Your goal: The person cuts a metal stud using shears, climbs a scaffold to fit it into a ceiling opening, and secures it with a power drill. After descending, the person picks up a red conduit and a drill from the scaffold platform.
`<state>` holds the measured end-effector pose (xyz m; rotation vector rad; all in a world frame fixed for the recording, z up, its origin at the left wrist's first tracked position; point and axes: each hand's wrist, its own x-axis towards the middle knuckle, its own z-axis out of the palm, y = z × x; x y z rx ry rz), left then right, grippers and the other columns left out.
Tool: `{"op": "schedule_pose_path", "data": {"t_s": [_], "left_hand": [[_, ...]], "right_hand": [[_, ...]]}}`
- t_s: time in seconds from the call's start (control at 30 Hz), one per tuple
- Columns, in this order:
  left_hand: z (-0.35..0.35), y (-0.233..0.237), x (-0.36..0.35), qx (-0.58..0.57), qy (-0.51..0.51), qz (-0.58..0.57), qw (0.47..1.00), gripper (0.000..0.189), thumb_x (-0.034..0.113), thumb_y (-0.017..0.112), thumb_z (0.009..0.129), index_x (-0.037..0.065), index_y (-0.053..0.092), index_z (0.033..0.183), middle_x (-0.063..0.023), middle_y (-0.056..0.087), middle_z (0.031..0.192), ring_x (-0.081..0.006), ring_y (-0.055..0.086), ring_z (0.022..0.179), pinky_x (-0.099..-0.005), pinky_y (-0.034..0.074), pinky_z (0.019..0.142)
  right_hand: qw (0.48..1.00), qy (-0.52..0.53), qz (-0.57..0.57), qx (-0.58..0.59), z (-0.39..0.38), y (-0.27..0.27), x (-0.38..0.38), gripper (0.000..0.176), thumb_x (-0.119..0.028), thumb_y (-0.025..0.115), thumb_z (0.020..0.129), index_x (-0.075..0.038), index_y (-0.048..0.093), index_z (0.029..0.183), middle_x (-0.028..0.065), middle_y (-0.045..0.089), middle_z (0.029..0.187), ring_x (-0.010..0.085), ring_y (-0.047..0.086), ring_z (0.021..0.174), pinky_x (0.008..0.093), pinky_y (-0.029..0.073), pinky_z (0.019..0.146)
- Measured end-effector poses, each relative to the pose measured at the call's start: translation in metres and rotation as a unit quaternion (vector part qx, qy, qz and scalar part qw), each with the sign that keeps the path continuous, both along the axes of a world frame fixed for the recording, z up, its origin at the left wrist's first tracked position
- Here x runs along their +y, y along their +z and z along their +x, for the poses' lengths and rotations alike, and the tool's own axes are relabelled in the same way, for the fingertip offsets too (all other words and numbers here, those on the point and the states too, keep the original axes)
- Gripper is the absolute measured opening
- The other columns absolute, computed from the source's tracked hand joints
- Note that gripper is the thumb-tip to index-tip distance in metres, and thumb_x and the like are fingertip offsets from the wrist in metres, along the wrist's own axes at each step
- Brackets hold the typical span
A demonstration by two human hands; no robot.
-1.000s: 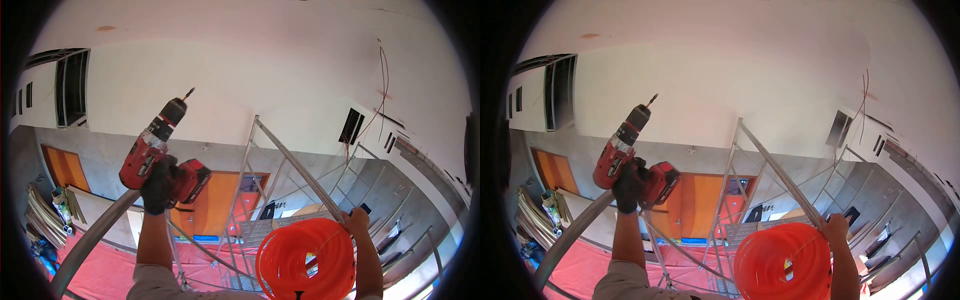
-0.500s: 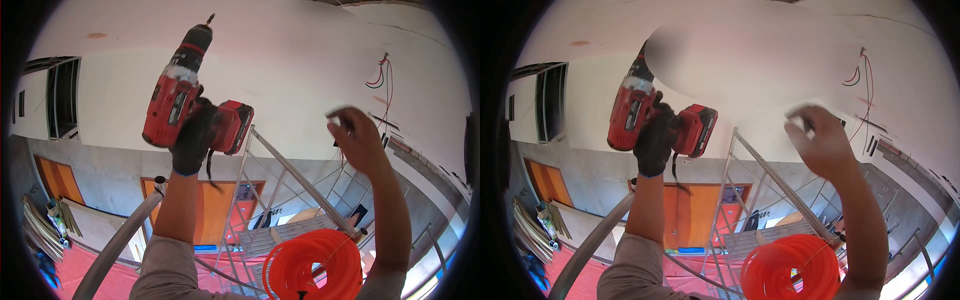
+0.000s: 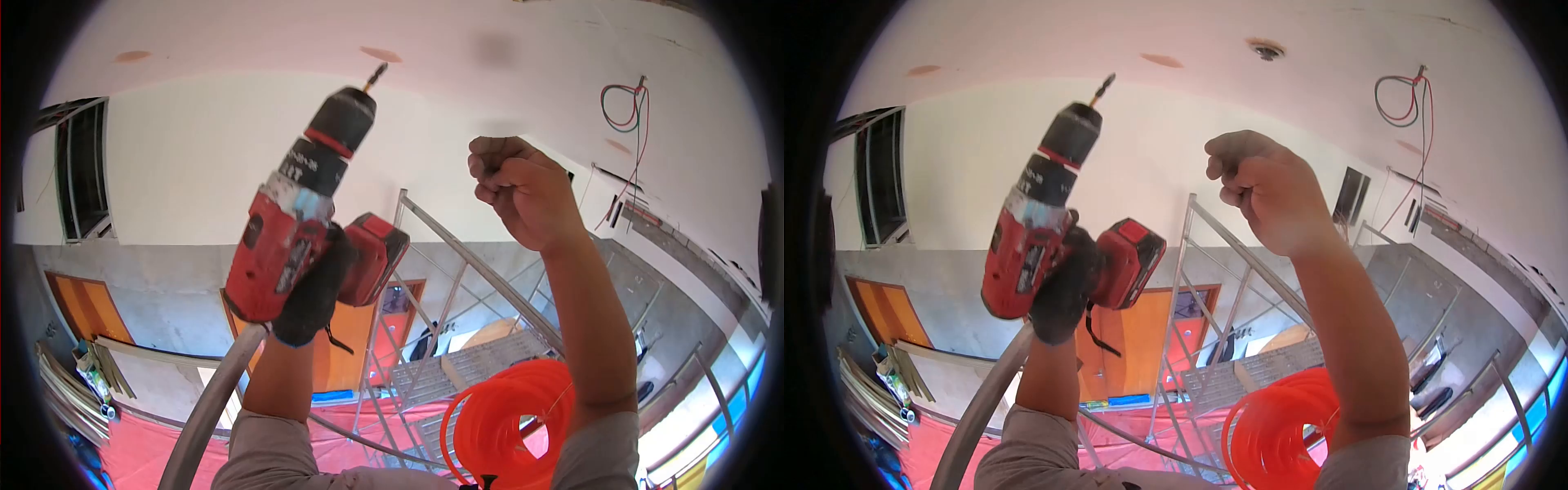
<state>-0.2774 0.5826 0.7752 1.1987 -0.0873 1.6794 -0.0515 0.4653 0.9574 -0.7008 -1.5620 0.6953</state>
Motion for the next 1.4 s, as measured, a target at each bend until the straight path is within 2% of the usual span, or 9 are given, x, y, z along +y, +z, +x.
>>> {"op": "schedule_pose_path", "data": {"t_s": [0.1,0.23,0.4,0.6,0.77,0.9,1.17,1.3,1.4], "left_hand": [[0.011,-0.011,-0.023,-0.102,-0.169,-0.162,0.967,0.04,-0.011,0.064,0.084,0.001,0.059,0.122,-0.0052,0.065,0.1,-0.0101,0.061,0.085,-0.0238,0.049,0.072],[0.02,-0.047,-0.012,0.083,0.006,0.082,0.993,0.034,-0.001,0.07,0.091,0.003,0.059,0.123,-0.0099,0.065,0.115,-0.0179,0.065,0.103,-0.0335,0.056,0.092],[0.05,-0.049,-0.028,0.055,-0.055,0.0,0.997,0.026,-0.008,0.062,0.089,0.001,0.064,0.112,-0.0071,0.066,0.101,-0.014,0.065,0.091,-0.0284,0.054,0.078],[0.072,-0.046,-0.045,-0.027,-0.201,-0.075,0.976,0.033,-0.005,0.057,0.095,-0.001,0.061,0.127,-0.0074,0.066,0.105,-0.0145,0.066,0.094,-0.0294,0.055,0.076],[0.074,-0.081,-0.024,0.107,0.033,0.001,0.994,0.037,0.006,0.06,0.095,-0.001,0.057,0.131,-0.0086,0.067,0.108,-0.0181,0.067,0.092,-0.0294,0.054,0.069],[0.077,-0.074,-0.028,-0.078,-0.309,-0.126,0.939,0.037,0.006,0.062,0.096,0.004,0.057,0.132,-0.0071,0.065,0.106,-0.0146,0.064,0.089,-0.025,0.051,0.067],[0.092,-0.08,-0.034,0.027,-0.174,-0.064,0.982,0.034,0.006,0.065,0.094,0.004,0.058,0.128,-0.0039,0.064,0.101,-0.0111,0.064,0.084,-0.0227,0.049,0.061],[0.102,-0.062,-0.052,-0.133,-0.407,-0.114,0.897,0.032,0.001,0.065,0.093,0.003,0.059,0.124,-0.0057,0.065,0.102,-0.012,0.065,0.085,-0.0231,0.05,0.062],[0.109,-0.067,-0.06,-0.114,-0.335,-0.097,0.93,0.031,0.002,0.063,0.094,0.002,0.058,0.124,-0.0087,0.066,0.103,-0.0154,0.066,0.089,-0.0273,0.055,0.069]], "right_hand": [[0.999,0.02,-0.015,0.02,0.018,-0.015,0.017,0.039,0.006,0.041,0.079,0.007,0.064,0.112,0.0122,0.063,0.098,0.0161,0.055,0.085,0.0282,0.046,0.076],[0.995,0.003,-0.065,0.073,0.023,-0.036,0.03,0.042,0.007,0.041,0.082,0.006,0.062,0.118,0.0145,0.066,0.109,0.0188,0.06,0.089,0.0307,0.049,0.084],[0.993,-0.015,-0.102,0.063,0.012,-0.072,0.036,0.054,0.008,0.042,0.087,0.001,0.05,0.139,0.0157,0.061,0.137,0.0259,0.06,0.126,0.0337,0.048,0.1],[0.997,-0.014,-0.05,-0.063,-0.021,-0.142,0.046,0.048,0.007,0.038,0.091,0.004,0.056,0.135,0.0148,0.066,0.129,0.0238,0.061,0.123,0.0342,0.044,0.11],[0.982,-0.048,-0.045,-0.175,-0.034,-0.144,0.033,0.046,0.002,0.038,0.096,0.002,0.054,0.139,0.0143,0.067,0.126,0.0232,0.067,0.111,0.0356,0.051,0.1],[0.955,-0.109,-0.025,-0.276,-0.037,-0.136,0.026,0.047,0.002,0.038,0.096,-0.003,0.055,0.139,0.0143,0.069,0.121,0.022,0.068,0.109,0.0336,0.05,0.098],[0.943,-0.131,-0.119,-0.283,-0.017,-0.132,0.012,0.045,-0.001,0.043,0.095,-0.006,0.059,0.136,0.019,0.07,0.116,0.0302,0.068,0.107,0.039,0.052,0.095],[0.905,-0.208,-0.049,-0.368,-0.005,-0.144,0.001,0.041,-0.003,0.046,0.095,-0.006,0.062,0.132,0.022,0.07,0.112,0.0361,0.067,0.107,0.042,0.053,0.091],[0.875,-0.25,-0.04,-0.412,-0.012,-0.144,-0.017,0.037,-0.005,0.047,0.094,-0.005,0.063,0.128,0.0231,0.07,0.11,0.0401,0.066,0.105,0.0447,0.053,0.091]]}}
